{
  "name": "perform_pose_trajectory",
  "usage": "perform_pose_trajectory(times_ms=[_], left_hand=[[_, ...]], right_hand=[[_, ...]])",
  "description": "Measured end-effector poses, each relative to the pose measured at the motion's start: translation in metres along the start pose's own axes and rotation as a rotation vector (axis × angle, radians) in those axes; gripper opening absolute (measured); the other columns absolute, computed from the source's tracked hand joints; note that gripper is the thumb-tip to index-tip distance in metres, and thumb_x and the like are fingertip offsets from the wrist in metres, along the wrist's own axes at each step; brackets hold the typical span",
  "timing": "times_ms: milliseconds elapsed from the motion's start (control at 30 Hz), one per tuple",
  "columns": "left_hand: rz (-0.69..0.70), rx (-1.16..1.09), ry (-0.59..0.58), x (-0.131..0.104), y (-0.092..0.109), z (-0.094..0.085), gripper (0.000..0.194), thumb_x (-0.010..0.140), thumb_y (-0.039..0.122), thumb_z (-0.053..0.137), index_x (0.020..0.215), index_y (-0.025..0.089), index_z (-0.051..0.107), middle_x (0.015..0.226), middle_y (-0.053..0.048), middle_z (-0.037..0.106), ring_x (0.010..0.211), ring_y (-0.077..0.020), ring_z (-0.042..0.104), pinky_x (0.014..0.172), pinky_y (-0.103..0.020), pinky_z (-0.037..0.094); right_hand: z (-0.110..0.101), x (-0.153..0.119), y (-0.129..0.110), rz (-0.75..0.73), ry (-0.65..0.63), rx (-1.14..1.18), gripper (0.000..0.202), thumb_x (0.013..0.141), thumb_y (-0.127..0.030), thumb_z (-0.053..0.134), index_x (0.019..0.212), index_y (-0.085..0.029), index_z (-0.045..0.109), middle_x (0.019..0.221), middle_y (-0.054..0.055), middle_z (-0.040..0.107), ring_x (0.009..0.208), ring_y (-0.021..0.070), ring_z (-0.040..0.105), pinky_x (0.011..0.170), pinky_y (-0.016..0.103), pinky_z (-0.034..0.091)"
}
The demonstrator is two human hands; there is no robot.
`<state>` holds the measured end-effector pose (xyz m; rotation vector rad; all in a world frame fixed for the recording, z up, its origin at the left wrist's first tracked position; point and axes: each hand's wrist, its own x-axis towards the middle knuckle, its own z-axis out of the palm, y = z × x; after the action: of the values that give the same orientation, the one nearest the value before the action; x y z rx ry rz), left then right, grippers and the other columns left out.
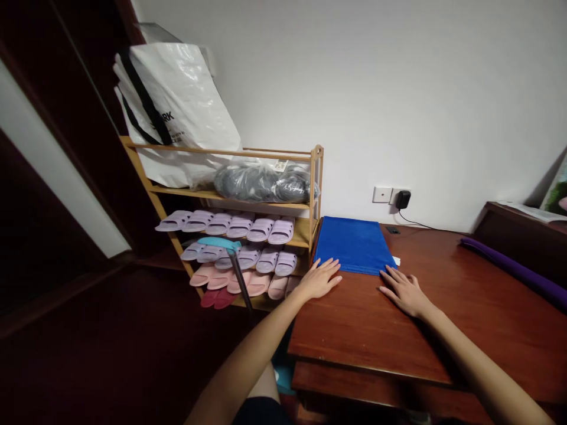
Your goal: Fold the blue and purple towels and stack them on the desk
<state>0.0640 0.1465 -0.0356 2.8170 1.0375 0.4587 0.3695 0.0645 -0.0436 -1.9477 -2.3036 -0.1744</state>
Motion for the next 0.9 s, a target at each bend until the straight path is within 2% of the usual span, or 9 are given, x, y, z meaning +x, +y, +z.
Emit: perform_pose_trajectory(times_ms=[167, 267, 367, 500, 700, 900], left_hand=[[-0.001, -0.002, 0.007, 0.000, -0.001, 0.001, 0.050, 0.098, 0.049, 0.025, 0.141, 0.026, 0.038, 0.149, -0.001, 0.032, 0.140, -0.0165, 0.022, 0.114, -0.042, 0.013], [0.002, -0.007, 0.006, 0.000, -0.001, 0.001, 0.051, 0.098, 0.049, 0.026, 0.141, 0.025, 0.037, 0.149, -0.001, 0.032, 0.139, -0.0167, 0.022, 0.114, -0.042, 0.013], [0.002, -0.015, 0.005, 0.000, -0.001, 0.001, 0.051, 0.098, 0.049, 0.026, 0.142, 0.025, 0.036, 0.149, -0.001, 0.032, 0.140, -0.0167, 0.022, 0.114, -0.042, 0.013], [-0.004, -0.020, 0.001, 0.000, -0.001, 0.001, 0.051, 0.098, 0.049, 0.026, 0.142, 0.025, 0.036, 0.150, -0.001, 0.031, 0.140, -0.0168, 0.022, 0.113, -0.042, 0.014], [-0.002, -0.016, 0.003, 0.000, -0.002, 0.001, 0.051, 0.098, 0.049, 0.026, 0.142, 0.026, 0.036, 0.150, -0.001, 0.031, 0.140, -0.0164, 0.021, 0.114, -0.042, 0.013], [-0.004, -0.022, 0.009, 0.000, -0.002, 0.001, 0.050, 0.097, 0.049, 0.027, 0.141, 0.027, 0.037, 0.149, -0.001, 0.032, 0.139, -0.0164, 0.022, 0.114, -0.041, 0.013]], right_hand=[[-0.002, 0.001, 0.003, 0.034, 0.014, -0.022, 0.074, 0.088, -0.068, 0.015, 0.140, -0.021, 0.039, 0.149, 0.009, 0.029, 0.137, 0.0248, 0.026, 0.107, 0.052, 0.023], [-0.004, -0.002, 0.006, 0.005, 0.011, -0.039, 0.072, 0.088, -0.067, 0.015, 0.137, -0.023, 0.044, 0.149, 0.007, 0.029, 0.138, 0.0240, 0.025, 0.107, 0.052, 0.022], [-0.004, -0.005, 0.006, -0.008, -0.008, -0.057, 0.070, 0.088, -0.066, 0.015, 0.138, -0.024, 0.042, 0.150, 0.007, 0.028, 0.138, 0.0232, 0.024, 0.107, 0.052, 0.022], [-0.001, -0.003, 0.004, 0.030, -0.025, -0.065, 0.070, 0.089, -0.065, 0.013, 0.141, -0.024, 0.037, 0.151, 0.005, 0.026, 0.138, 0.0226, 0.023, 0.107, 0.051, 0.022], [0.004, 0.007, 0.007, 0.089, -0.009, -0.077, 0.076, 0.087, -0.068, 0.011, 0.140, -0.021, 0.037, 0.152, 0.008, 0.020, 0.139, 0.0253, 0.021, 0.107, 0.055, 0.021], [0.008, 0.007, 0.020, 0.149, -0.025, -0.085, 0.074, 0.087, -0.067, 0.009, 0.138, -0.023, 0.040, 0.151, 0.008, 0.023, 0.139, 0.0270, 0.021, 0.105, 0.059, 0.019]])
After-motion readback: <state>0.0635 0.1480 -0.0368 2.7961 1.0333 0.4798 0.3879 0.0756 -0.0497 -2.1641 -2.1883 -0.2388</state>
